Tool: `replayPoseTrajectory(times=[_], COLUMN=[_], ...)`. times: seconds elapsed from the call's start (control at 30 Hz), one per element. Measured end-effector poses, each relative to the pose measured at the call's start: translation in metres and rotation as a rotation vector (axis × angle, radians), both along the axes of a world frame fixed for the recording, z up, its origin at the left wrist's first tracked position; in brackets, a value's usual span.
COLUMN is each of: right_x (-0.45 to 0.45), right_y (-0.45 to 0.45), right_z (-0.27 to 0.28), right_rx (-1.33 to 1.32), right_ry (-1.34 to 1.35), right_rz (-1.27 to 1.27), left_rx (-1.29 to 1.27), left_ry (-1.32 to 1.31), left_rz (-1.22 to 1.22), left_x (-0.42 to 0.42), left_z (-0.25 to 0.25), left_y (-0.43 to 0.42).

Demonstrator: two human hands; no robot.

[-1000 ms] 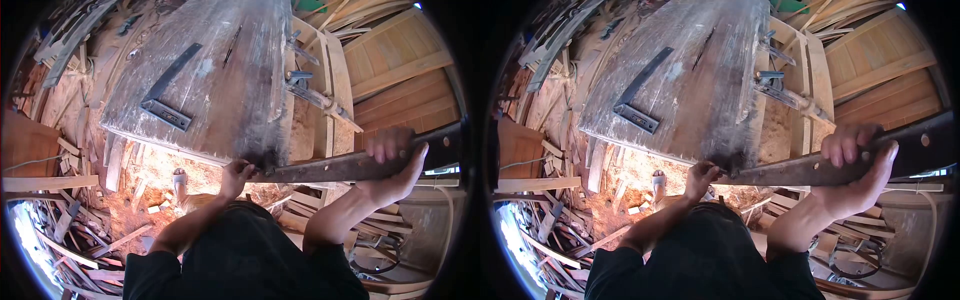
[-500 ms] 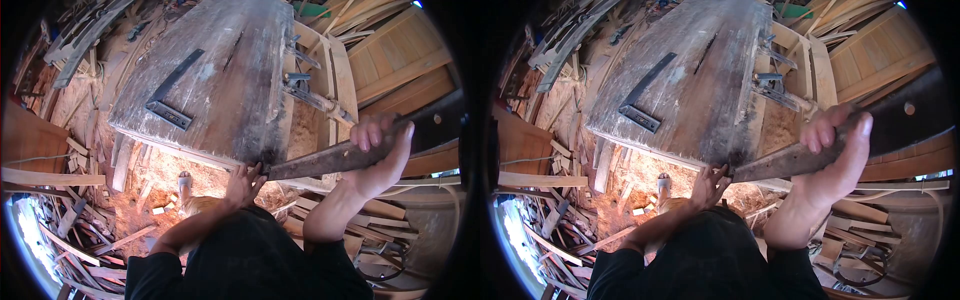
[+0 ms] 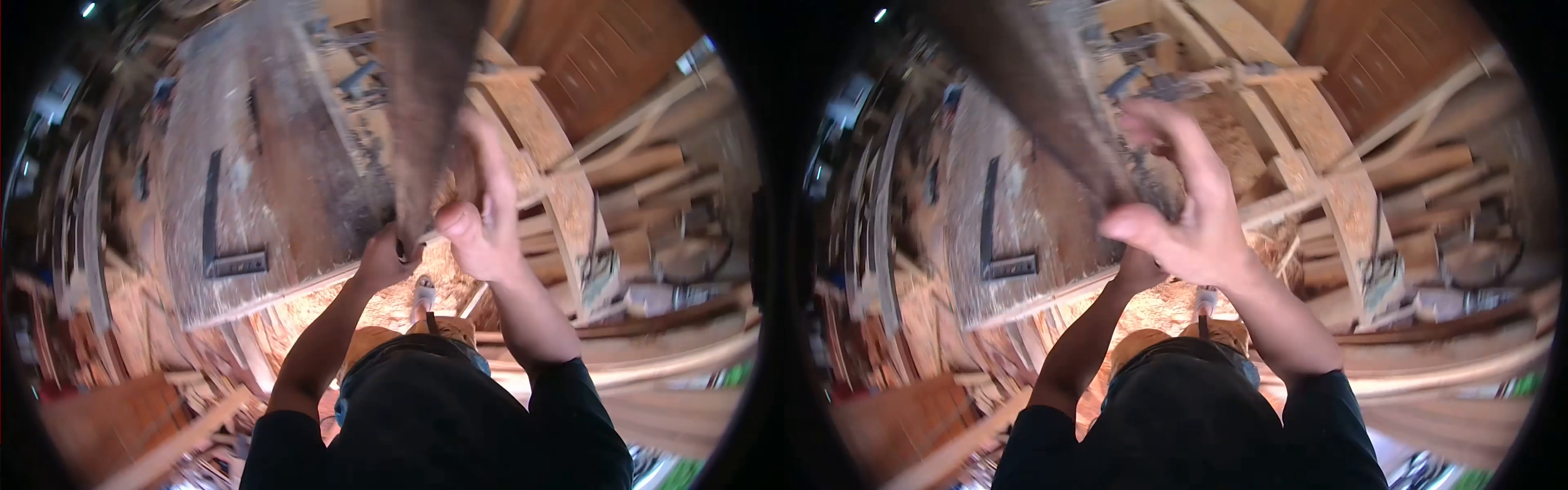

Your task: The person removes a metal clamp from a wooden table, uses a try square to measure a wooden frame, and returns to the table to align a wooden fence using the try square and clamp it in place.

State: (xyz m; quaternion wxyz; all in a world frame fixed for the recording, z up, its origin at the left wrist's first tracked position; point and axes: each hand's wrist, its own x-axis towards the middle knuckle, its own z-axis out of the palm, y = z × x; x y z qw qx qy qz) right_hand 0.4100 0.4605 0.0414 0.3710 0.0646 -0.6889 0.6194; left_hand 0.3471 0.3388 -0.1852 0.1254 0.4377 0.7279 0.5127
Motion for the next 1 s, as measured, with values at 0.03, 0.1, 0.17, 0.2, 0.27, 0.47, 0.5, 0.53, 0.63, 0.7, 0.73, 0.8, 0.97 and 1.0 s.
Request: replayPoseTrajectory(times=[0.03,0.1,0.17,0.2,0.27,0.47,0.5,0.53,0.63,0.7,0.73,0.8,0.97,1.0], right_x=[0.013,0.053,0.097,0.122,0.175,0.254,0.258,0.261,0.252,0.238,0.229,0.204,0.098,0.076], right_y=[0.001,0.001,-0.018,-0.034,-0.065,-0.129,-0.128,-0.128,-0.108,-0.093,-0.088,-0.087,-0.093,-0.096], right_z=[-0.027,-0.107,-0.178,-0.232,-0.307,-0.444,-0.453,-0.463,-0.505,-0.564,-0.597,-0.679,-0.734,-0.734], right_rx=[-0.027,-0.187,-0.332,-0.456,-0.480,-0.510,-0.330,-0.150,-0.270,-0.353,-0.396,-0.367,-1.049,-1.183], right_ry=[-0.071,-0.388,-0.799,-0.840,-1.156,-1.658,-1.652,-1.637,-1.631,-1.585,-1.558,-1.369,-1.031,-0.955], right_rz=[-0.106,-0.320,-0.535,-0.581,-0.440,-0.265,-0.251,-0.232,-0.123,-0.154,-0.169,-0.156,-0.031,-0.008], left_rx=[0.034,0.150,0.176,0.191,0.193,0.339,0.329,0.335,0.393,0.435,0.456,0.507,0.601,0.487], left_ry=[-0.002,0.015,0.057,0.076,0.028,-0.041,-0.066,-0.094,-0.037,0.058,0.109,0.061,0.003,0.164], left_rz=[0.011,-0.002,-0.047,-0.064,-0.061,-0.043,-0.051,-0.073,-0.133,-0.046,-0.005,-0.019,-0.041,0.076], left_x=[0.003,0.000,-0.004,-0.002,0.001,0.004,0.005,0.006,-0.001,0.003,0.004,0.006,0.004,0.002], left_z=[0.010,0.003,0.004,0.006,0.005,-0.018,-0.016,-0.017,-0.024,-0.022,-0.021,-0.024,-0.030,-0.032], left_y=[-0.003,-0.001,0.000,0.001,0.000,0.007,0.007,0.006,0.010,0.014,0.016,0.022,0.023,0.020])
